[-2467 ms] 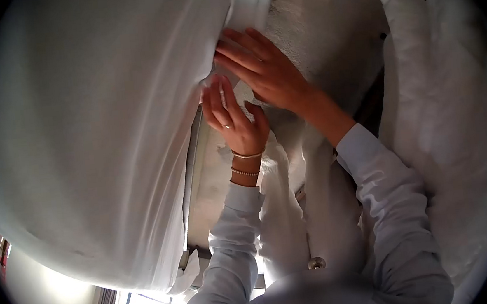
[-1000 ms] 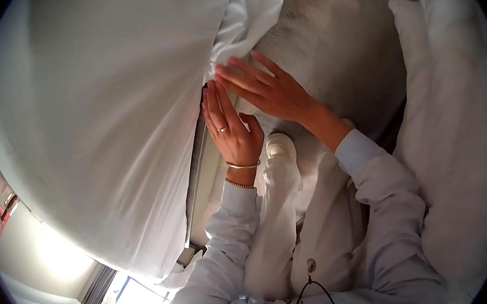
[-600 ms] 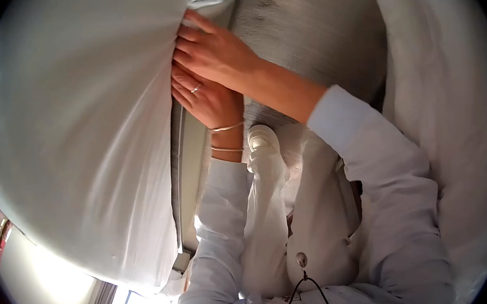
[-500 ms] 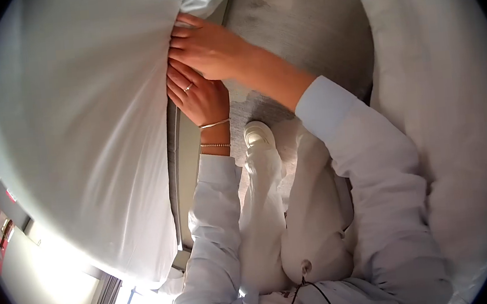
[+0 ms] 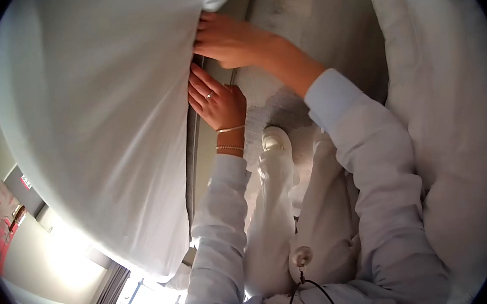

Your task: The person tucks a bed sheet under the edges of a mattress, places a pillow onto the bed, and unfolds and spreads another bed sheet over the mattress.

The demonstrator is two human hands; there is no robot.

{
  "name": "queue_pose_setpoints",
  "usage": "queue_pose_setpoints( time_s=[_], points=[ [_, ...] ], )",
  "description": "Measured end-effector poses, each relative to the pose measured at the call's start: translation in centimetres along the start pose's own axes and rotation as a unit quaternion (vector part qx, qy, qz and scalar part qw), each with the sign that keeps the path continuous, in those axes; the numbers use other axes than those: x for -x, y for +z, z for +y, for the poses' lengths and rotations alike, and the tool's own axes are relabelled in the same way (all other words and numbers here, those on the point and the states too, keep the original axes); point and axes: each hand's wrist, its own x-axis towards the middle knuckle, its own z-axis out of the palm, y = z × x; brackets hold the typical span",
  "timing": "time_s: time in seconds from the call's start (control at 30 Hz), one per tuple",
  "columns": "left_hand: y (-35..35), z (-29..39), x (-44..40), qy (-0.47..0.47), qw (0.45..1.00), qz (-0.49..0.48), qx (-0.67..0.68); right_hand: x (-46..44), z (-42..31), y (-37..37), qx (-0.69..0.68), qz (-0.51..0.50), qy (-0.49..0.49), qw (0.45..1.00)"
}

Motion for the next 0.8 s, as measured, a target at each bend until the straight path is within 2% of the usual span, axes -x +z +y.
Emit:
queue_pose_setpoints(
  time_s=[0.03,0.1,0.13,0.2,0.23,0.3,0.33,0.37,0.43,0.47,0.53,0.57,0.67,0.7,0.77,0.8],
  points=[
    [-0.5,0.2,-0.2,0.001,1.0,0.013,0.001,1.2,0.6,-1.1,0.01,0.007,-0.004,1.0],
    [-0.7,0.4,0.2,-0.011,1.0,0.009,0.006,3.2,0.6,-2.3,-0.026,0.124,0.003,0.992],
    [-0.4,0.4,0.3,-0.022,1.0,0.008,0.008,3.2,0.6,-2.3,-0.022,0.117,-0.004,0.993],
    [0.7,0.0,0.6,-0.029,0.999,0.026,0.02,3.7,0.4,-1.1,0.127,0.155,0.079,0.977],
    [0.5,0.0,0.5,-0.024,0.999,0.038,0.023,2.9,0.0,-1.1,0.125,0.147,0.083,0.978],
    [0.4,0.1,0.5,-0.029,0.999,0.027,0.006,-0.5,-1.4,-0.4,0.197,0.062,0.203,0.957],
    [0.6,-0.3,0.6,-0.034,0.999,0.03,0.02,-2.1,-1.2,-0.1,0.211,-0.05,0.211,0.953],
    [0.6,-0.4,0.4,-0.033,0.998,0.041,0.036,-2.5,-0.9,0.3,0.209,-0.044,0.219,0.952],
    [-0.3,0.1,0.1,-0.026,0.998,0.047,0.045,-2.4,0.6,-0.6,0.139,-0.074,0.188,0.969],
    [-0.5,0.2,-0.1,-0.016,0.999,0.047,0.017,-1.9,1.9,-1.5,0.153,-0.072,0.185,0.968],
    [-0.2,-0.1,-0.1,-0.001,0.998,0.059,-0.009,-0.2,4.2,-2.7,0.03,0.049,0.022,0.998],
    [0.0,-0.1,-0.2,-0.001,0.998,0.065,-0.004,0.9,4.6,-3.5,0.038,0.049,0.02,0.998],
    [0.5,-0.1,0.1,-0.013,0.996,0.089,0.006,3.4,4.3,-5.7,0.053,0.054,0.202,0.977],
    [0.8,0.1,0.1,-0.017,0.996,0.083,0.009,3.2,4.6,-5.4,0.051,0.047,0.201,0.977],
    [0.9,0.1,0.2,-0.04,0.997,0.061,0.014,1.6,4.6,-4.7,0.134,0.05,0.21,0.967],
    [1.0,0.2,0.2,-0.046,0.996,0.071,0.023,-1.0,4.1,-4.9,0.127,0.04,0.247,0.96]
  ],
)
